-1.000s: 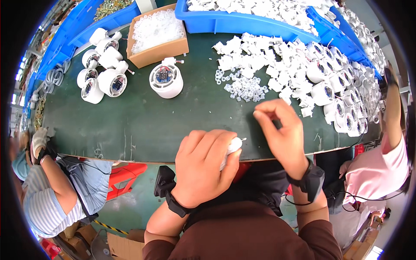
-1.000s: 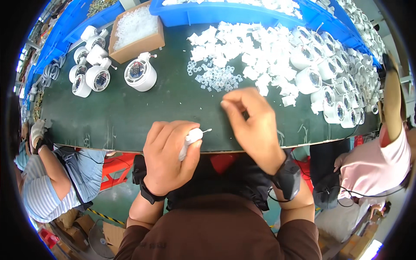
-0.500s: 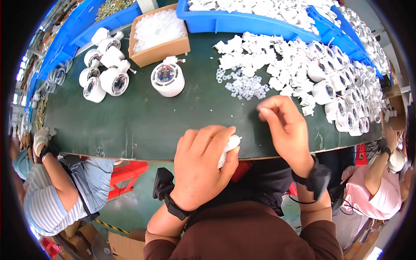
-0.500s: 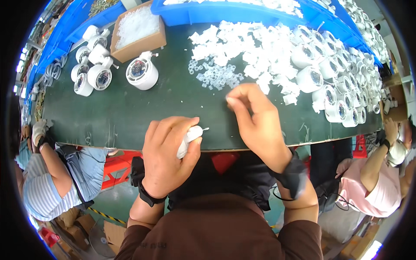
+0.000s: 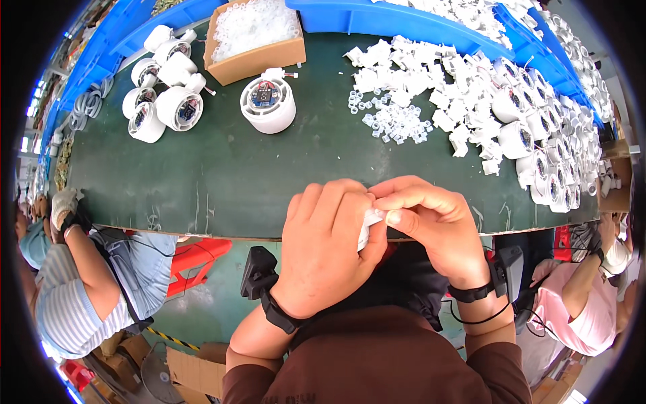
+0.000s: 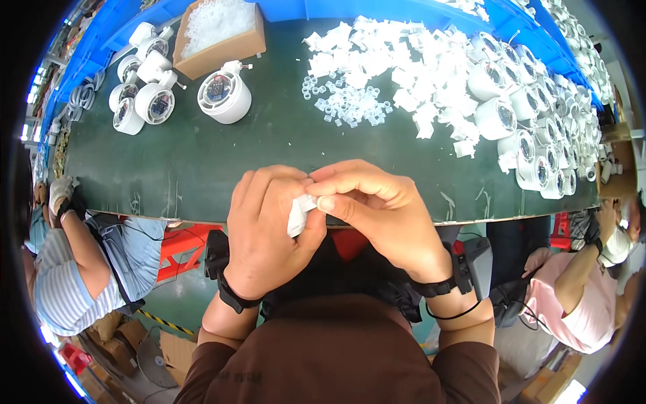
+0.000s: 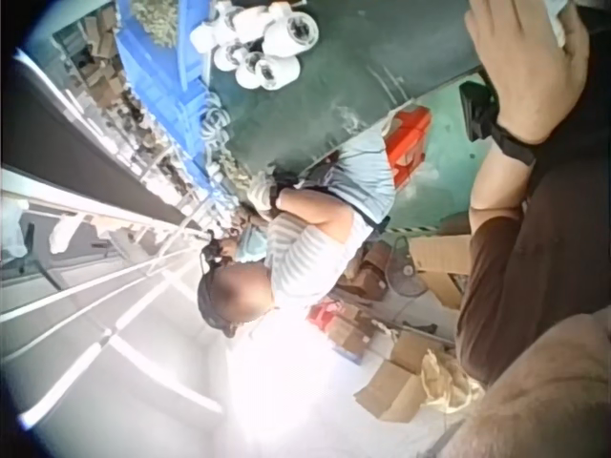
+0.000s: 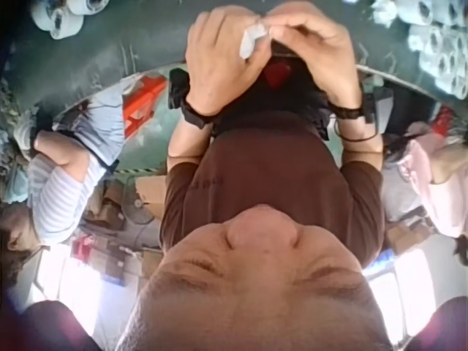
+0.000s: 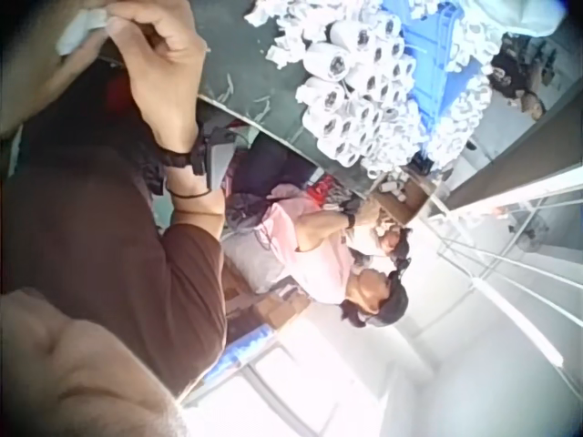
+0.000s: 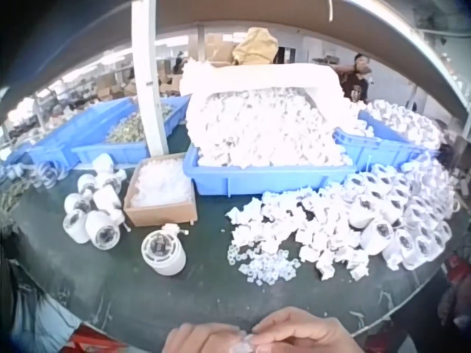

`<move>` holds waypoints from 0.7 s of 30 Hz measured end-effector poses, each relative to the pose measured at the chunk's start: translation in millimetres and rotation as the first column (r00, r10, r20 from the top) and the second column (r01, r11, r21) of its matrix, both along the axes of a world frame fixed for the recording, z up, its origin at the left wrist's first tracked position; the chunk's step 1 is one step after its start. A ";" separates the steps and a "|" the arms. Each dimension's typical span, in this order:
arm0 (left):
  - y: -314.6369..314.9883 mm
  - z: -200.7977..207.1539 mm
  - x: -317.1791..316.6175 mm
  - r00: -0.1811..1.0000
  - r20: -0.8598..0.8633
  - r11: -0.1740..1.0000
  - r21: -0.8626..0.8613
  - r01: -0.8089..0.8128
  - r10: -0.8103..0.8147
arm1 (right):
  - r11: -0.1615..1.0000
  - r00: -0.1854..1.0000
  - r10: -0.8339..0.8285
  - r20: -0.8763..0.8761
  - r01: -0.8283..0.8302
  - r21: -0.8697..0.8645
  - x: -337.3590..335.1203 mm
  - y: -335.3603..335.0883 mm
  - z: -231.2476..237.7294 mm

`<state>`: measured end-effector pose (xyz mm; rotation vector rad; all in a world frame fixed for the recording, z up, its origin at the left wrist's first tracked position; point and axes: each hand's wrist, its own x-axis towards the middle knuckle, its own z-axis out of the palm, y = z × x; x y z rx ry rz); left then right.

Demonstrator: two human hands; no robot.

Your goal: Assembling small white electronic components manually at a factory workbench.

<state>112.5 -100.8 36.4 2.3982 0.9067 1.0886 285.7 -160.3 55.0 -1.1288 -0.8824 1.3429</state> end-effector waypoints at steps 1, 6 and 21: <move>0.1 0.1 0.2 1.000 -0.006 1.000 0.011 0.006 -0.006 | 0.999 0.999 0.040 -0.016 -0.041 -0.033 3.0 3.0 1.3; -0.4 1.2 0.7 1.000 0.021 1.000 -0.004 0.019 -0.019 | 0.980 0.995 0.051 -0.083 -0.066 -0.190 -0.8 5.8 9.4; -1.6 -6.2 1.4 0.992 0.124 1.000 -0.009 0.020 -0.019 | 0.992 0.993 -0.117 0.012 0.118 -0.041 -16.9 -3.8 -1.6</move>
